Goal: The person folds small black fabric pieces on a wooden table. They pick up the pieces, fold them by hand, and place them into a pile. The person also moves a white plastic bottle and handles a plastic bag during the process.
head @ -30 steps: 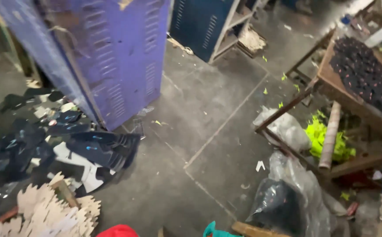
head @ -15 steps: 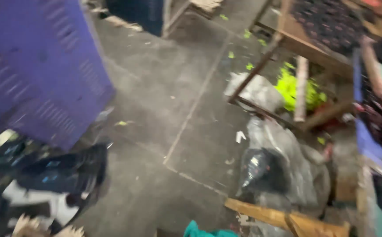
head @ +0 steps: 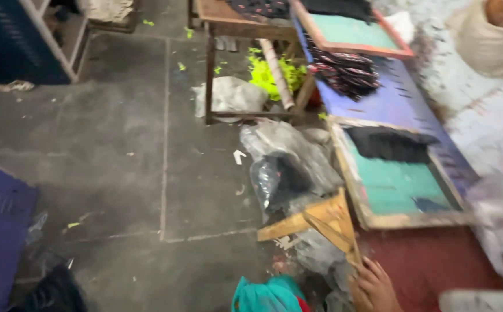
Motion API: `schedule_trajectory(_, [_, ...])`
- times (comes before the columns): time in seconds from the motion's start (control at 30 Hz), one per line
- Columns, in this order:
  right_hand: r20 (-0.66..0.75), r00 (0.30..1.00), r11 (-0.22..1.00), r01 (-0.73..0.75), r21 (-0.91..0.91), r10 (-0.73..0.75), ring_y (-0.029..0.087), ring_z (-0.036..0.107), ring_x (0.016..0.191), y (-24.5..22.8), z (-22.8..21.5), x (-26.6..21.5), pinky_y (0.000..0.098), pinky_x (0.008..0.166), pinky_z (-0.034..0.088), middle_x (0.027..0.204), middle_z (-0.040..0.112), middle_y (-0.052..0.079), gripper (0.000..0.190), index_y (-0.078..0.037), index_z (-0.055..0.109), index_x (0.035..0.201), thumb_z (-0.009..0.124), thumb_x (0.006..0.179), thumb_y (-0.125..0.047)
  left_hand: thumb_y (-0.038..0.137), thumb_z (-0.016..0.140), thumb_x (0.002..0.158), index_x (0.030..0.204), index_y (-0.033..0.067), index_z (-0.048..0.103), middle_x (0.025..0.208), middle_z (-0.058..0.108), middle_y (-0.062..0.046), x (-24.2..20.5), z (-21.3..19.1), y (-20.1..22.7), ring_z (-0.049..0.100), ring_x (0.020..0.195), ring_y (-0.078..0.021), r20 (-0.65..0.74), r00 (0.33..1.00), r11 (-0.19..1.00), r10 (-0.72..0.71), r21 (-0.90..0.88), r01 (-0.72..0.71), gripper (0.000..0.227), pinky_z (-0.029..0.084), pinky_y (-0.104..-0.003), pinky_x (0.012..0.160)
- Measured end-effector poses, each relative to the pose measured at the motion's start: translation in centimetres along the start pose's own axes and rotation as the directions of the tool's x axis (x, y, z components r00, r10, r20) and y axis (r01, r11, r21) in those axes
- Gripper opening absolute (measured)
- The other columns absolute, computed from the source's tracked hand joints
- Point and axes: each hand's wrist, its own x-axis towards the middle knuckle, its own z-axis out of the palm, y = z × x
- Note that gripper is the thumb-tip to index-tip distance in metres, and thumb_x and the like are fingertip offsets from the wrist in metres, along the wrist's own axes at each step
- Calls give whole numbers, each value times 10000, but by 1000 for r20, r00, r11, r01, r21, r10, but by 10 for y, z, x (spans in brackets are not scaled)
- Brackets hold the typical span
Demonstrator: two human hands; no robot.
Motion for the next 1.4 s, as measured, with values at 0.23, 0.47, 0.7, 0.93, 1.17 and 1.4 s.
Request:
schedule_trajectory(0.23, [40,985,978,-173,119,169,342,431,1432,-56,-60,56,538,1194,313,1464,596,33,159,-104,721,855,626,861,-232,424,562,961,1267,108,646,1282,644,-196,-75,-8,26,638,1208,-392,23,1000,998,-16,60,14,448,519,-564,987])
schedule_trajectory(0.47, [-207,894,917,-382,113,398,394,603,1156,-183,-82,55,529,1018,481,1111,706,156,235,-107,774,947,702,733,-174,401,547,967,1250,115,674,1281,662,-192,-135,122,82,654,1200,-393,167,986,982,9,186,-41,422,537,-544,979])
schedule_trajectory(0.7, [-227,926,890,-186,416,300,324,588,1260,-326,-176,-28,542,1124,411,1390,594,108,332,-168,682,1187,730,858,-156,377,531,972,1233,121,703,1280,680,-188,-141,179,-2,670,1193,-393,325,945,916,45,363,-169,403,554,-523,972])
schedule_trajectory(0.93, [-181,628,610,-578,542,757,303,693,1086,-366,-225,-201,405,934,561,1180,736,92,242,-122,754,1083,683,862,-54,354,516,978,1215,128,731,1280,698,-185,-92,149,0,685,1185,-394,384,923,849,-2,488,-201,392,572,-503,965])
schedule_trajectory(1.17, [-179,17,118,-814,569,984,275,746,975,-385,-248,-316,365,841,582,1027,758,120,174,-76,763,1020,655,897,-16,375,506,973,1141,132,744,1207,714,-198,-71,63,203,691,1114,-415,322,909,763,266,506,-402,380,581,-513,915])
schedule_trajectory(1.4, [-214,-20,98,-845,525,977,291,722,994,-309,-256,-330,357,843,563,1081,738,128,209,-73,761,1085,665,916,5,325,600,949,1053,121,725,1057,719,-138,-162,26,370,696,943,-381,-35,658,658,753,69,-750,261,555,-496,769])
